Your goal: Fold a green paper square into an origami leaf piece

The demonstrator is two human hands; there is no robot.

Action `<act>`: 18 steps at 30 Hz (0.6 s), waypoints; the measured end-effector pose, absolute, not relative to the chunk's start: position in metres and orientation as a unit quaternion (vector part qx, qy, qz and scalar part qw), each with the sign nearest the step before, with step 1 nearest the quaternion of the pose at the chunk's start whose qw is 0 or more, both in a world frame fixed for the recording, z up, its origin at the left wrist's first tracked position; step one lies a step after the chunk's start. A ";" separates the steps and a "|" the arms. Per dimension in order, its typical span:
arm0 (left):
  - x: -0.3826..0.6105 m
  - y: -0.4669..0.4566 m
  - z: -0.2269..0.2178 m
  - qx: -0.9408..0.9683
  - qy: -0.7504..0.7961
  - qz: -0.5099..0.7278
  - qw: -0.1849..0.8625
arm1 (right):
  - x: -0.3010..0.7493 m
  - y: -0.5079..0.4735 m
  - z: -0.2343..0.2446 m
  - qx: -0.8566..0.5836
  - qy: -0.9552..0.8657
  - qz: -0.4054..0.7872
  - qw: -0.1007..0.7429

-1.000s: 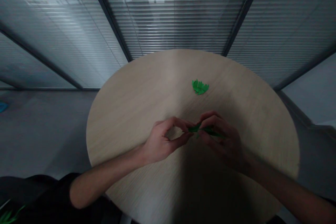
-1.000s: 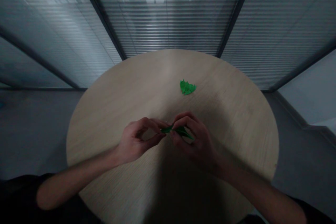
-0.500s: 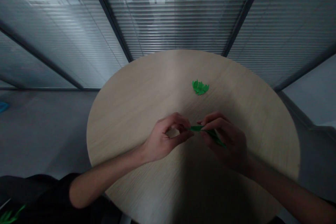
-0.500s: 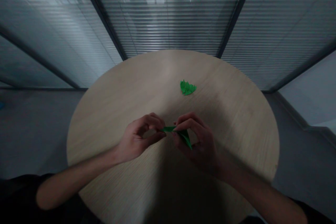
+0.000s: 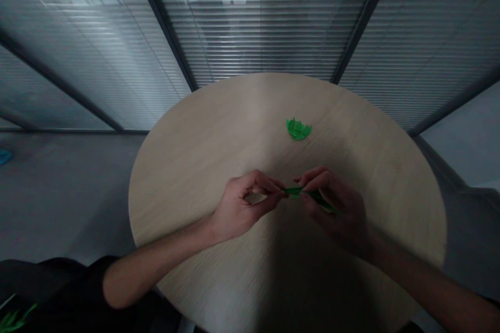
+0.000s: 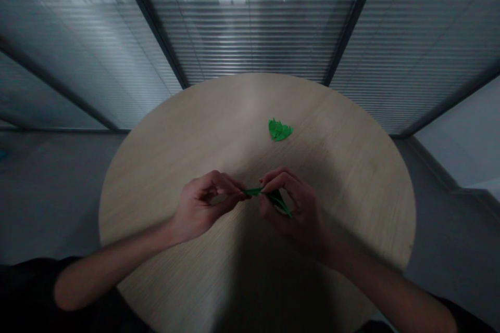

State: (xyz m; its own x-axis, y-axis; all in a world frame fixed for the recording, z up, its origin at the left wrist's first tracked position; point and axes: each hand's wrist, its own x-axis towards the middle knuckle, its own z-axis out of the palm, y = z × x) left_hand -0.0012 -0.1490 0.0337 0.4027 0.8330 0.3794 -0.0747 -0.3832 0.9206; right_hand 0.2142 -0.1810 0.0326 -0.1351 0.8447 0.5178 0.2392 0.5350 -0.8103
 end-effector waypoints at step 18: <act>0.002 -0.148 0.041 0.686 0.297 0.455 0.484 | 0.214 -0.180 0.037 -0.376 -0.720 0.222 0.539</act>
